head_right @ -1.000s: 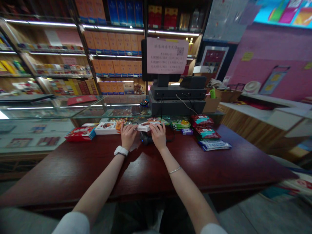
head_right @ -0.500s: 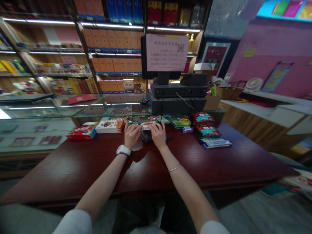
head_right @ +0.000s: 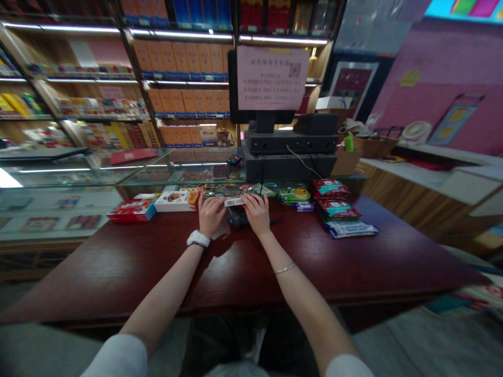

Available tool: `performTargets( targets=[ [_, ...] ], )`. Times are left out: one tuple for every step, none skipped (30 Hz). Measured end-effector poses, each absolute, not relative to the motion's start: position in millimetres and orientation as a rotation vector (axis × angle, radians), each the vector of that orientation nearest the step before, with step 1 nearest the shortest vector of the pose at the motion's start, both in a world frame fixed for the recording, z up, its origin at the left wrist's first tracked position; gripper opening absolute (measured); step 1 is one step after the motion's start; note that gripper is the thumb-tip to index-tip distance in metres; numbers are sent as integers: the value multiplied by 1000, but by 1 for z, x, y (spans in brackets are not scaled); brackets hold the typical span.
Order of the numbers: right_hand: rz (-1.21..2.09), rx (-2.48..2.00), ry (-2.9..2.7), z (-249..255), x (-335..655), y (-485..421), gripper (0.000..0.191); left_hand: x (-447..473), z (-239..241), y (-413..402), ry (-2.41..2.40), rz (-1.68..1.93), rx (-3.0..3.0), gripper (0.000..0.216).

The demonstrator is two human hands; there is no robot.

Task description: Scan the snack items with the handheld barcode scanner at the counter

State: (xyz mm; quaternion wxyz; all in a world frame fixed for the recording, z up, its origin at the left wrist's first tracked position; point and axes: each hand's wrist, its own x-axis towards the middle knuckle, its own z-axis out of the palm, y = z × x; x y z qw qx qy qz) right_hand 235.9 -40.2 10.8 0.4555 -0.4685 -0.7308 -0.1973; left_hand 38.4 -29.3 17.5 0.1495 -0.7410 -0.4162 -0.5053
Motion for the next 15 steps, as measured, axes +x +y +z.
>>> performTargets(
  targets=[
    [-471,-1160,-1820,12,237,-41,36,37,18,-29,-1218,-1470,-2110,18],
    [-451,-1167,-1842,13,238,-41,41,35,18,-28,-1241,-1487,-2090,18],
    [-428,-1174,-1865,15,240,-42,48,33,18,-27,-1266,-1502,-2073,17],
    [-405,-1181,-1889,17,243,-43,56,30,18,-26,-1288,-1511,-2062,17],
    [-384,-1189,-1911,18,245,-45,63,28,18,-24,-1307,-1518,-2055,17],
    [-365,-1198,-1932,19,248,-46,69,25,18,-23,-1322,-1523,-2053,17],
    [-345,-1206,-1956,20,251,-47,73,22,18,-22,-1335,-1527,-2049,17],
    [-323,-1216,-1983,20,253,-48,76,20,18,-20,-1347,-1531,-2043,18],
    [-299,-1227,-2015,20,256,-48,78,18,17,-19,-1357,-1532,-2036,18],
    [-271,-1239,-2051,19,257,-48,81,16,16,-17,-1363,-1532,-2028,18],
    [-240,-1250,-2090,17,258,-48,83,15,15,-15,-1369,-1529,-2019,18],
    [-207,-1258,-2133,15,258,-48,85,13,14,-14,-1375,-1527,-2010,19],
    [-176,-1263,-2174,12,258,-47,87,12,13,-12,-1382,-1526,-1999,19],
    [-146,-1268,-2214,9,257,-46,90,12,12,-11,-1389,-1525,-1991,19],
    [-121,-1275,-2250,5,256,-45,92,11,11,-10,-1396,-1524,-1986,19]
  ],
)
